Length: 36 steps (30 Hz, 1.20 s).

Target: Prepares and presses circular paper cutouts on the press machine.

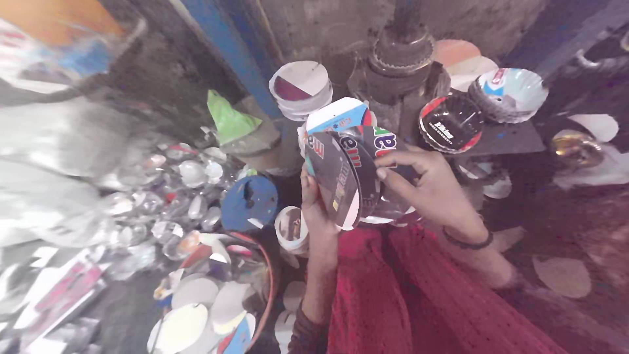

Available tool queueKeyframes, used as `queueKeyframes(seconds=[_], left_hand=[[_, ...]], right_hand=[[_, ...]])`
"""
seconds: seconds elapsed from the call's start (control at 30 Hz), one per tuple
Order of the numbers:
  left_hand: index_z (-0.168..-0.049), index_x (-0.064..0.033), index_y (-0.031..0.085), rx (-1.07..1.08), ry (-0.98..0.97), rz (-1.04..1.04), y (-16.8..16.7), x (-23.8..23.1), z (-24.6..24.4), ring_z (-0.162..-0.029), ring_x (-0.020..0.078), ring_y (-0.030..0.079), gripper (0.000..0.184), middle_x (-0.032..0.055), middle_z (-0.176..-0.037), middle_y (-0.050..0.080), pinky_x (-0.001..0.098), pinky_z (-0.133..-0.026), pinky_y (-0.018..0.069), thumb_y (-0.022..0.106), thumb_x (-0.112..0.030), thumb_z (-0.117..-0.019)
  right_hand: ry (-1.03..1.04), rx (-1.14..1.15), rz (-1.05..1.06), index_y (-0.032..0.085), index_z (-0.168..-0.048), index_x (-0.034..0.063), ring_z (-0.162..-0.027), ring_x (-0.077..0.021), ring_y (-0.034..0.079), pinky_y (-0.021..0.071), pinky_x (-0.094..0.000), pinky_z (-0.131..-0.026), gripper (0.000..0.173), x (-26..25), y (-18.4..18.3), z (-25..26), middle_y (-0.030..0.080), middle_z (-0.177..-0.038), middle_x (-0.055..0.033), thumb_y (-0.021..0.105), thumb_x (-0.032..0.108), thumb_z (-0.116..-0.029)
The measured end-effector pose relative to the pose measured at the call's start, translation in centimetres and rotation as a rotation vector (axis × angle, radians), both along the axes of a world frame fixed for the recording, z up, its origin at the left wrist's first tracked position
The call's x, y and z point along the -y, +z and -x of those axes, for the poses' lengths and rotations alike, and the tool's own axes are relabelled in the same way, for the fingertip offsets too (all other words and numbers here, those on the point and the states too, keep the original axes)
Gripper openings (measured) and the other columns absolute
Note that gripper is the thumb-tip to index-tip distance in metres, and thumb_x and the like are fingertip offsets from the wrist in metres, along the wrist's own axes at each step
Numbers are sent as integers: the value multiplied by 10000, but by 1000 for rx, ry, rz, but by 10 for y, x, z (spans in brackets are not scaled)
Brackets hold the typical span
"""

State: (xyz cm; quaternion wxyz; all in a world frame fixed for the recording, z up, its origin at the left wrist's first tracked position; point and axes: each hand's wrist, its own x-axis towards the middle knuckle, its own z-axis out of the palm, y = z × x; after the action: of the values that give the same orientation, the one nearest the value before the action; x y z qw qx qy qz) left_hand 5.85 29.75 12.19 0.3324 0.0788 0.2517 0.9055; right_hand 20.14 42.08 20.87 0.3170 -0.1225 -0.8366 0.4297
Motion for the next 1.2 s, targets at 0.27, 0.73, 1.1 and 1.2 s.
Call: queueKeyframes(seconds=[0.27, 0.73, 1.1, 1.2], left_hand=[[-1382, -176, 506, -314, 90, 152, -7, 1, -6, -1059, 60, 660, 343, -44, -1195, 668, 269, -893, 575, 340, -172, -1082], [-1340, 124, 541, -881, -459, 574, -50, 61, -52, -1196, 88, 607, 379, 158, -1344, 618, 259, -1041, 489, 430, -35, -1015], [-1336, 40, 607, -1086, -94, 600, -36, 91, -61, -1244, 72, 600, 387, 82, -1367, 640, 261, -1069, 487, 548, -181, -1024], [-1277, -105, 659, -1046, -115, 518, -30, 87, -60, -1303, 145, 573, 292, 24, -1364, 646, 325, -1100, 478, 532, -229, -1045]], right_hand=[[126, 8, 112, 271, -1598, 95, -1181, -58, 613, 564, -268, -944, 519, 1, -12, -3, 544, -1447, -62, 338, 261, -1111], [-516, 747, -217, 476, -1483, -27, -1350, -562, 429, 352, -801, -952, 731, -45, -148, -32, 463, -1506, -288, 732, 387, -939], [-575, -7, -191, 618, -1130, -70, -777, -147, 661, 568, -301, -704, 188, -30, -120, -68, 667, -921, -153, 506, 24, -1011], [-470, -237, -67, 505, -1299, -9, -998, -10, 637, 559, -193, -849, 251, -33, -85, -74, 625, -1164, -28, 450, 82, -1071]])
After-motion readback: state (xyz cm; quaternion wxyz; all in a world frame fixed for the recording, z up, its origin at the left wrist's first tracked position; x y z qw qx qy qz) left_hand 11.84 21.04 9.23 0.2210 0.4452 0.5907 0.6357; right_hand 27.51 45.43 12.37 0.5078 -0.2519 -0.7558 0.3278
